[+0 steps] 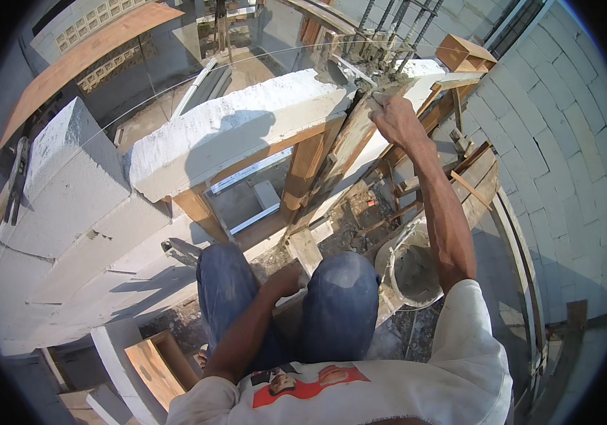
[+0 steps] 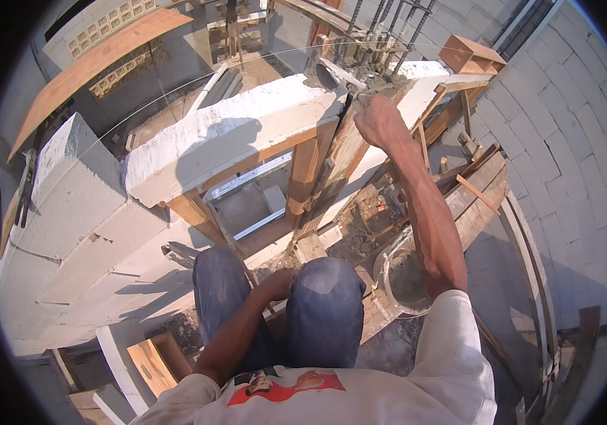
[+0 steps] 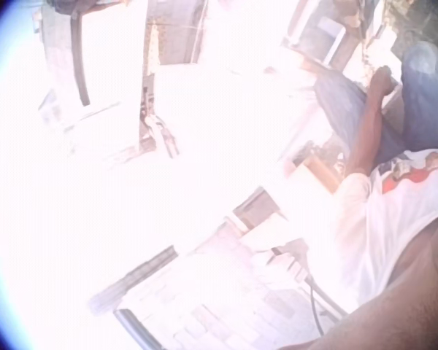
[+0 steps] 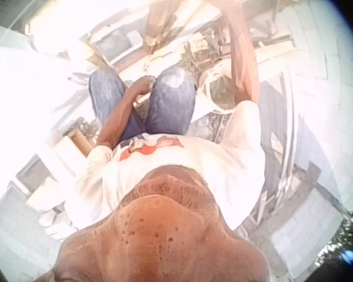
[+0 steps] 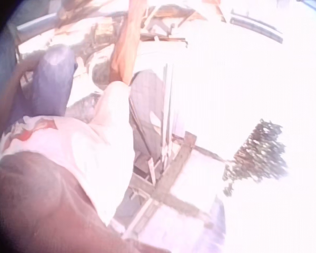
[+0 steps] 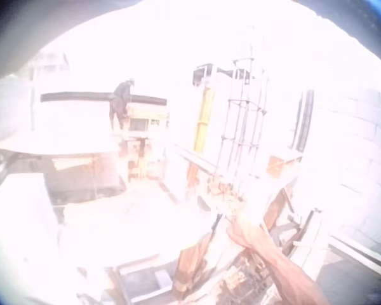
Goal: The person applies mortar to a wall opening using a trowel, places a wooden window frame into the opening, and secures it by hammering nails through a metal bracket into the wall.
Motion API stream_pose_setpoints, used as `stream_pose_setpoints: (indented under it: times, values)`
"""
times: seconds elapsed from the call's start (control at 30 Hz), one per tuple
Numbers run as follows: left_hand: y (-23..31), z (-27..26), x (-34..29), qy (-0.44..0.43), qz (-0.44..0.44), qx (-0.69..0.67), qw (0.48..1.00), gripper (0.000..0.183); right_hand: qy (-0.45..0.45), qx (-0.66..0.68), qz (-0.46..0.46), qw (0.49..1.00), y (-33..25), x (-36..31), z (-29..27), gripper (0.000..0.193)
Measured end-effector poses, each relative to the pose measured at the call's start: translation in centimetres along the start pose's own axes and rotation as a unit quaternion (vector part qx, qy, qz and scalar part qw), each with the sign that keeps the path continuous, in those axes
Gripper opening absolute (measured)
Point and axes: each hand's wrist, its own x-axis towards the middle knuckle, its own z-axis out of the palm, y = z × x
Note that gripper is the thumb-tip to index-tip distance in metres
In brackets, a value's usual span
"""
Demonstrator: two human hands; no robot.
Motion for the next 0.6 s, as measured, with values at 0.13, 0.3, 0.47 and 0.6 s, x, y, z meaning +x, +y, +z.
stream_pose_setpoints:
  times: [0.13,0.3,0.47,0.6]
  values:
    - [-1.9,0.9,-0.1,-0.002,-0.045,0.067,0.997,0.042,-0.149,-0.126,-0.044,0.980,-0.2,4.9,-1.7,0.026]
    - [-0.9,0.8,-0.6,0.022,-0.052,0.102,0.993,0.045,-0.112,-0.115,-0.178,0.971,-0.6,3.1,-0.7,0.022]
    - [-0.7,0.9,0.4,-0.025,-0.038,0.117,0.992,0.046,-0.036,-0.128,-0.176,0.975,-4.7,0.2,2.8,0.022]
    - [-2.5,2.1,1.2,-0.038,-0.051,0.109,0.992,0.046,0.002,-0.083,-0.153,0.985,-8.4,-1.4,7.1,0.025]
